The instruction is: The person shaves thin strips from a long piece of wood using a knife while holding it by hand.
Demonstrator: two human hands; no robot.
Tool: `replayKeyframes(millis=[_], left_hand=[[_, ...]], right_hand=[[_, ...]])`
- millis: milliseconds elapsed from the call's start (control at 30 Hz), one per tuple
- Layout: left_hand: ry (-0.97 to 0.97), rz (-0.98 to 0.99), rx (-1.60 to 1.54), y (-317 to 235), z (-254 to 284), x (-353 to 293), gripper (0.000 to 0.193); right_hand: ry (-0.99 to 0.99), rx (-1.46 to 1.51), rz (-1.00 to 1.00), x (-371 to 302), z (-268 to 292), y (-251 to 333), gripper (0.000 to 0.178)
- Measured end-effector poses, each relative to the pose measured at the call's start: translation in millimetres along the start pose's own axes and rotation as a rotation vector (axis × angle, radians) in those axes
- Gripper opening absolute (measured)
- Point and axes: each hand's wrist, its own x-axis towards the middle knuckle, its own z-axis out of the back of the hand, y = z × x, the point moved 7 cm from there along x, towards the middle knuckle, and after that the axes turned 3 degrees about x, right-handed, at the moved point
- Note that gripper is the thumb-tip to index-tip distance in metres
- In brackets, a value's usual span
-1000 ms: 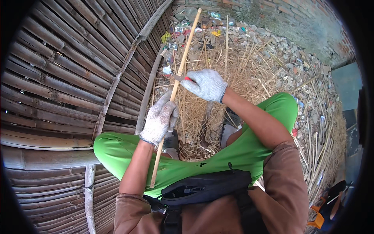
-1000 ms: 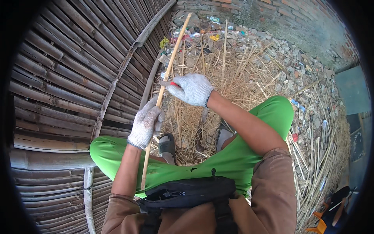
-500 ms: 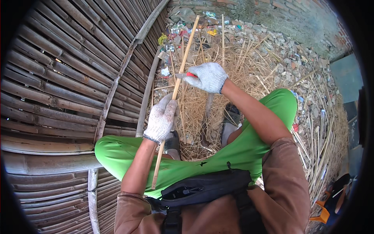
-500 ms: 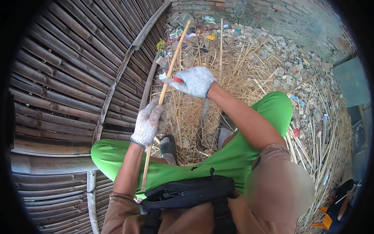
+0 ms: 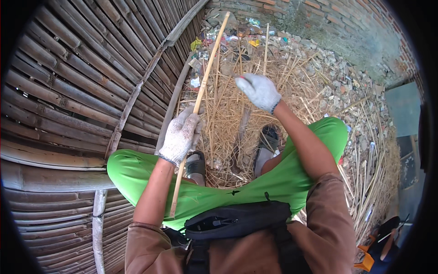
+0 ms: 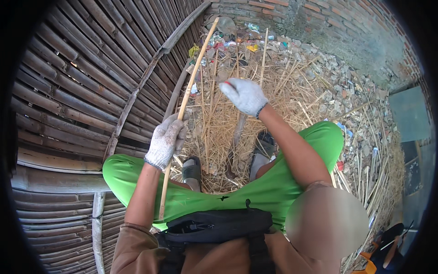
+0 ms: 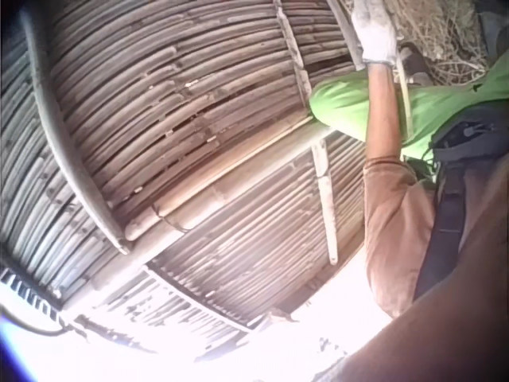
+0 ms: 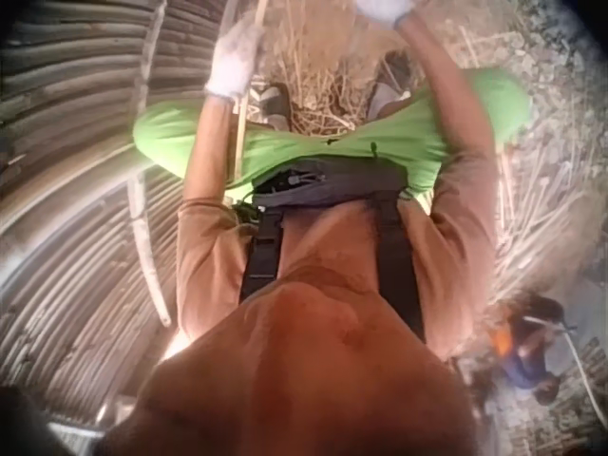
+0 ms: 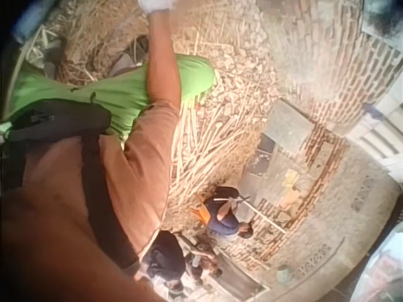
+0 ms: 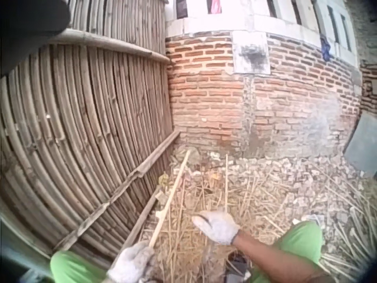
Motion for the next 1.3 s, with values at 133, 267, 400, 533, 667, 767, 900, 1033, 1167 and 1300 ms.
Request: replayKeyframes(millis=[133, 267, 400, 533, 667, 767, 900, 1033, 1167, 1300], left_hand=[[-0.023, 0.037, 0.053, 8, -5, -2, 0.037], [-0.001, 0.020, 0.101, 6, -19, -1, 0.036], [-0.003, 0.006, 0.162, 13, -23, -1, 0.036], [0.023, 0.000, 0.219, 19, -23, -2, 0.037], [0.016, -0.003, 0.185, 17, -22, -2, 0.037], [0.100, 0.033, 0.122, 8, -19, -26, 0.033], [0.055, 0.131, -0.084, 21, -9, -21, 0.032], [0.096, 0.137, -0.152, 22, -24, -14, 0.031], [0.115, 0.140, -0.097, 23, -27, -14, 0.031], [0.112, 0.149, -0.053, 23, -27, -12, 0.034]], right_hand=[[0.161, -0.058, 0.114, -4, -28, 44, 0.054], [0.117, -0.074, 0.168, -6, -36, 41, 0.054], [0.162, -0.126, 0.157, -6, -38, 42, 0.055], [0.226, -0.221, 0.129, -8, -34, 46, 0.056], [0.094, -0.275, 0.032, 8, -22, 12, 0.069], [-0.034, -0.267, -0.486, 26, 83, -122, 0.082], [-0.137, -0.180, -0.225, 21, 80, -66, 0.078], [0.041, -0.076, 0.032, -7, 3, 1, 0.058], [0.216, -0.116, 0.104, -21, -38, 35, 0.059], [0.239, -0.121, 0.123, -21, -41, 48, 0.062]])
